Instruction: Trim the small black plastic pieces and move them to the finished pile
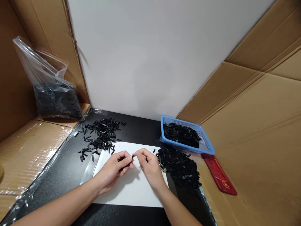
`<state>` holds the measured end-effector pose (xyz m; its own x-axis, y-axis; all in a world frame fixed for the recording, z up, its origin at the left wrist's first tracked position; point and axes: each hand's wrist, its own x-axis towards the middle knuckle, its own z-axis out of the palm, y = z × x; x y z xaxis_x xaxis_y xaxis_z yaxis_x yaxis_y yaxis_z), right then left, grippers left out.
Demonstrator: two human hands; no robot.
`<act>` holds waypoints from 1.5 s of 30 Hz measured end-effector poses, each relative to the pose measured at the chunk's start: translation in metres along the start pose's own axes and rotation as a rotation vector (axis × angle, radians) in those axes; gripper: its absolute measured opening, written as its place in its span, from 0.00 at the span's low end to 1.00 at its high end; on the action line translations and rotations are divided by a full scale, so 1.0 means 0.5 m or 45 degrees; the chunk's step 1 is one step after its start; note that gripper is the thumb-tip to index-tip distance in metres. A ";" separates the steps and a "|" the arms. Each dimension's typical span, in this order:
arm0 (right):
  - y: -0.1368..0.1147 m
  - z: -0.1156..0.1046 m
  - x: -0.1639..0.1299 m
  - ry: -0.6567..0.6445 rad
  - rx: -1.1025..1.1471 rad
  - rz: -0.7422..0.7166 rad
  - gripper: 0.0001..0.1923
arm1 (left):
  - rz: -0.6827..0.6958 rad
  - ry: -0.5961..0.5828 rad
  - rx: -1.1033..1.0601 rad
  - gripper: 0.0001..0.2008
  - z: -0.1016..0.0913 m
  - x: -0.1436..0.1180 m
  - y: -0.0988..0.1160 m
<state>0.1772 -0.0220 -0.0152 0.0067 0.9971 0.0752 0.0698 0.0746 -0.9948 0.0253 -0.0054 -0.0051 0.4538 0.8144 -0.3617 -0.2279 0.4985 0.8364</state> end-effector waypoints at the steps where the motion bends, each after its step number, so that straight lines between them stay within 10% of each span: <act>1: 0.004 0.003 0.000 -0.011 0.081 0.035 0.11 | 0.003 0.007 0.012 0.16 0.000 0.000 0.000; 9: 0.016 0.007 0.007 0.044 0.722 0.405 0.16 | -0.042 0.011 -0.129 0.11 0.003 0.000 0.002; 27: 0.007 0.003 0.008 -0.005 0.966 0.429 0.17 | 0.112 0.110 -0.007 0.17 -0.005 0.002 0.001; 45: 0.005 0.010 0.004 0.092 0.654 0.377 0.14 | 0.068 0.148 -0.098 0.13 -0.002 0.004 0.001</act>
<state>0.1722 -0.0197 -0.0181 0.0216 0.9743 -0.2241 -0.4365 -0.1924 -0.8789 0.0253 -0.0031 -0.0059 0.3373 0.8670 -0.3667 -0.3163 0.4713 0.8233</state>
